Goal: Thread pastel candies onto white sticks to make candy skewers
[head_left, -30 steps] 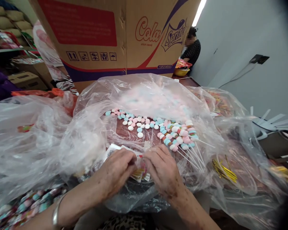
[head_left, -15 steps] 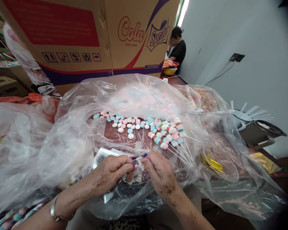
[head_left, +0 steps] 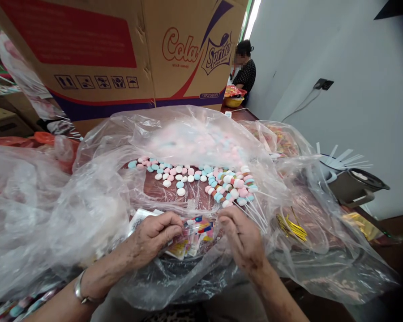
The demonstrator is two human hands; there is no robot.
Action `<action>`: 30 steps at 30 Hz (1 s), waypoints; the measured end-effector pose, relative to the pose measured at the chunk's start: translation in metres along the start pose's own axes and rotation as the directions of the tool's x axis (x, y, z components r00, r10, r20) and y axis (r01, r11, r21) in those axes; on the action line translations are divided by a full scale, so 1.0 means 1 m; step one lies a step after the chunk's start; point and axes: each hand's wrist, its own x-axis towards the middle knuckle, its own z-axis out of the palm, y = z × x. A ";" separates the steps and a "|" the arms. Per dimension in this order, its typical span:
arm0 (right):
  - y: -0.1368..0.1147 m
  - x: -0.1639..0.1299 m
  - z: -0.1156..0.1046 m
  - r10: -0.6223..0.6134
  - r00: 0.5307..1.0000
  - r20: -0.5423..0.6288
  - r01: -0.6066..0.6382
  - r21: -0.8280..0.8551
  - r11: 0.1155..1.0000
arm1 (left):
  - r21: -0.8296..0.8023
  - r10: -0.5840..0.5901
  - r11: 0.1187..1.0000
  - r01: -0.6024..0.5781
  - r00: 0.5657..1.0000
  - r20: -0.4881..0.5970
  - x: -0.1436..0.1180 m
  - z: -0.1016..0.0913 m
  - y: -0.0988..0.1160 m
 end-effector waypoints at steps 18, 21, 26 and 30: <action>0.050 -0.009 -0.044 -0.148 0.989 0.020 0.140 -0.462 0.876 | -0.032 0.045 0.998 -0.046 0.998 -0.032 -0.007 -0.024 -0.015; 0.041 -0.012 -0.057 -0.199 0.980 0.017 0.195 -0.300 0.934 | -0.002 0.054 0.999 -0.054 0.999 -0.002 -0.006 -0.025 -0.017; 0.034 -0.017 -0.063 -0.271 0.961 0.045 0.273 -0.273 0.922 | 0.019 0.011 1.000 -0.013 0.998 0.059 -0.003 -0.024 -0.020; 0.034 -0.017 -0.064 -0.307 0.949 0.067 0.314 -0.257 0.914 | -0.012 -0.021 1.000 0.022 0.995 0.100 -0.003 -0.024 -0.020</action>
